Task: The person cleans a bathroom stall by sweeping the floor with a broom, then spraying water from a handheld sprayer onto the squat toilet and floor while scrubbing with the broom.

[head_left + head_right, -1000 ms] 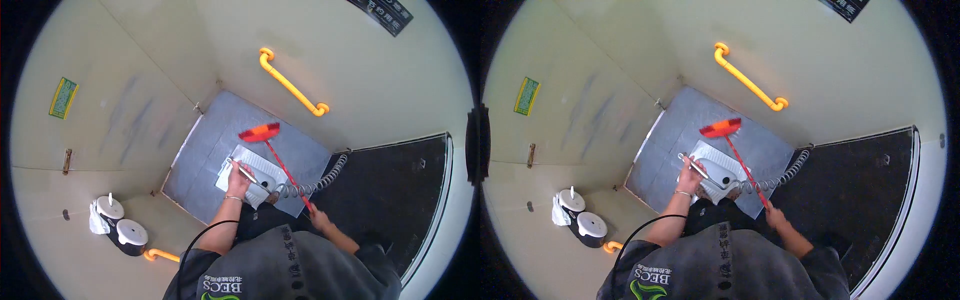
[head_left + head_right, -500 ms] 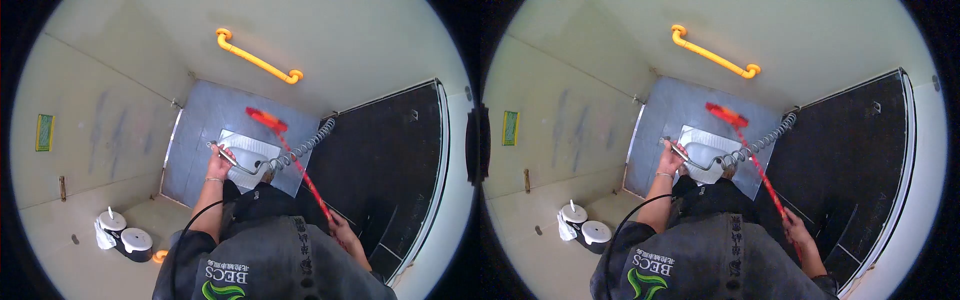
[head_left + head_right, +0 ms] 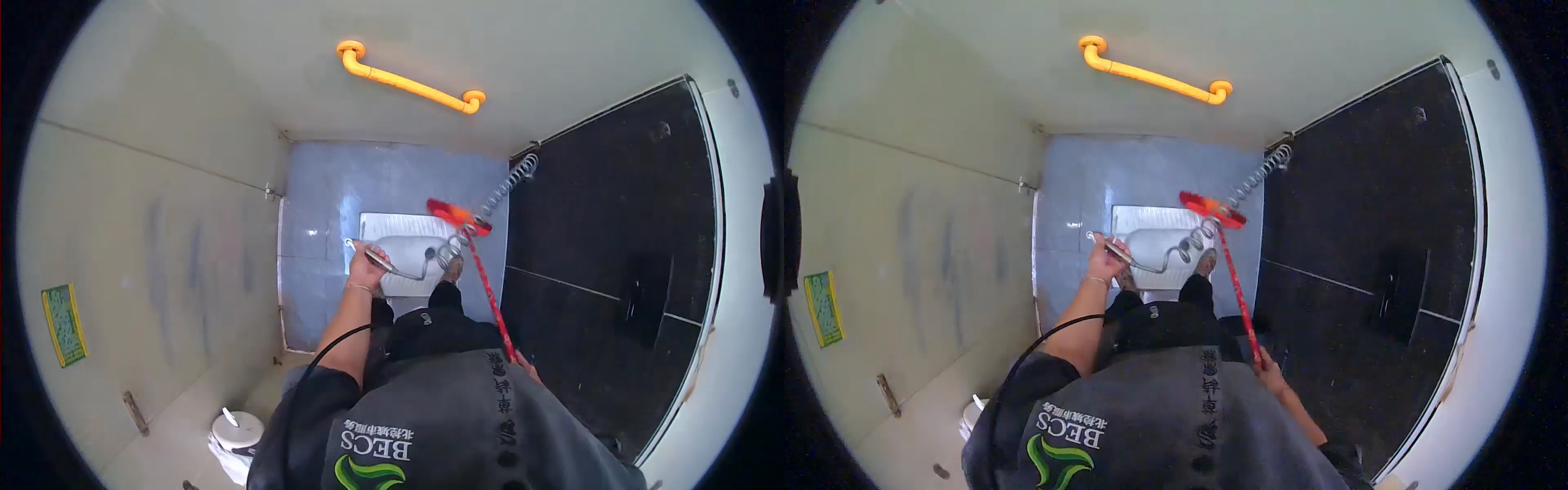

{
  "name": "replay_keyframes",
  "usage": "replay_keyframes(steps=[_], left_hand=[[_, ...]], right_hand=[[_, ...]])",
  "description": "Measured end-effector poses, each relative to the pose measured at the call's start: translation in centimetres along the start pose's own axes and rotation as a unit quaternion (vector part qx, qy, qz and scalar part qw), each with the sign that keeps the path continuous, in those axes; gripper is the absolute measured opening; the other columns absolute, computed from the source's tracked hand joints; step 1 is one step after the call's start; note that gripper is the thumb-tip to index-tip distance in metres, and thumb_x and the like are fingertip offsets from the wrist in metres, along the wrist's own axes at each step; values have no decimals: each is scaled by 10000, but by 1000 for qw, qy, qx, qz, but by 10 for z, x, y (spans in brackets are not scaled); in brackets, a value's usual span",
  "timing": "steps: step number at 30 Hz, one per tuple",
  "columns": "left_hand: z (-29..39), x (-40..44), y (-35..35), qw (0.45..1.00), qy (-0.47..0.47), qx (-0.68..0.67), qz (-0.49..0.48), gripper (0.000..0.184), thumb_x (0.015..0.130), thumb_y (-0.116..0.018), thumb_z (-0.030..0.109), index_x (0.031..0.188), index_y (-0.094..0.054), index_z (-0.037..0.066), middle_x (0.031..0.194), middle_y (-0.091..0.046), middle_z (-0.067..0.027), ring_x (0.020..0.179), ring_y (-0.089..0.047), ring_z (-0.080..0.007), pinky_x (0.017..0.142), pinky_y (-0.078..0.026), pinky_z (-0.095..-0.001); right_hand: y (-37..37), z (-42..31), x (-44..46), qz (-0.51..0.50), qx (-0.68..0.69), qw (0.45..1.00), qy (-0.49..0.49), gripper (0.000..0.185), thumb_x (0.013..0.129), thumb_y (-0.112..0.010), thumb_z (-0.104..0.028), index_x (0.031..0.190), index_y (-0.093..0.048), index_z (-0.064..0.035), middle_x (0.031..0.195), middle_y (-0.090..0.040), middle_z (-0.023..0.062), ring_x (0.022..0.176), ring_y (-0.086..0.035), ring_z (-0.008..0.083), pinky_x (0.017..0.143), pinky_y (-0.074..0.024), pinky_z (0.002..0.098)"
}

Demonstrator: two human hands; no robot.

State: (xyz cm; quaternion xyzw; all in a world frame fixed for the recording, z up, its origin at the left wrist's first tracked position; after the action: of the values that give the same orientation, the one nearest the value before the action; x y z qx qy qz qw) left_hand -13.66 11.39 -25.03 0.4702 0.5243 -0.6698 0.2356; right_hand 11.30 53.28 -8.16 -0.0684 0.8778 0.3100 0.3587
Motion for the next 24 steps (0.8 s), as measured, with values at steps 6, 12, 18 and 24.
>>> replay_keyframes(steps=[6, 12, 18, 24], left_hand=[[52, 5, 18, 998, -45, -28, -21, 486, 878, -442, 533, 1043, -419, 76, 806, -490, -74, 717, -497, -218, 716, -463, -418], [71, -13, 0, 998, -50, -40, -25, 465, 875, -431, 548, 1006, -448, 102, 806, -476, -56, 699, -485, -200, 696, -463, -408], [92, -49, -18, 990, -137, -38, -6, 462, 880, -405, 557, 1017, -448, 119, 817, -471, -48, 729, -471, -194, 718, -451, -397], [94, -101, -31, 968, -239, -25, -76, 421, 886, -410, 531, 1011, -470, 134, 794, -470, -26, 745, -473, -188, 754, -454, -400]], right_hand=[[12, -91, -92, -29, 288, 927, -239, 496, 881, -557, -125, 1347, -387, -136, 672, -524, -20, 489, -462, 107, 450, -387, 245], [20, -152, -41, 4, 219, 956, -196, 452, 928, -467, -208, 1364, -349, -178, 524, -440, 1, 380, -401, 99, 347, -326, 270], [-5, -114, 100, -9, 193, 972, -131, 517, 871, -464, -87, 1357, -295, -135, 530, -423, 16, 354, -387, 133, 325, -323, 288], [-17, -84, 96, -48, -91, 994, 23, 546, 822, -472, -67, 1326, -325, -213, 686, -559, 140, 529, -573, 264, 466, -463, 392]])
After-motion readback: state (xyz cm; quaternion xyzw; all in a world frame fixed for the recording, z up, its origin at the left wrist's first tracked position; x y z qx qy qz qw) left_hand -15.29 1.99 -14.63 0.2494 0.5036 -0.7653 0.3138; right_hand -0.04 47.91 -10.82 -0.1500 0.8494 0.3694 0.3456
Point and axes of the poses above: each hand's wrist, its own x-axis towards the middle knuckle, its own y-axis out of the back of the hand, z = x × y, the point moved 3 cm from there along x, towards the middle knuckle
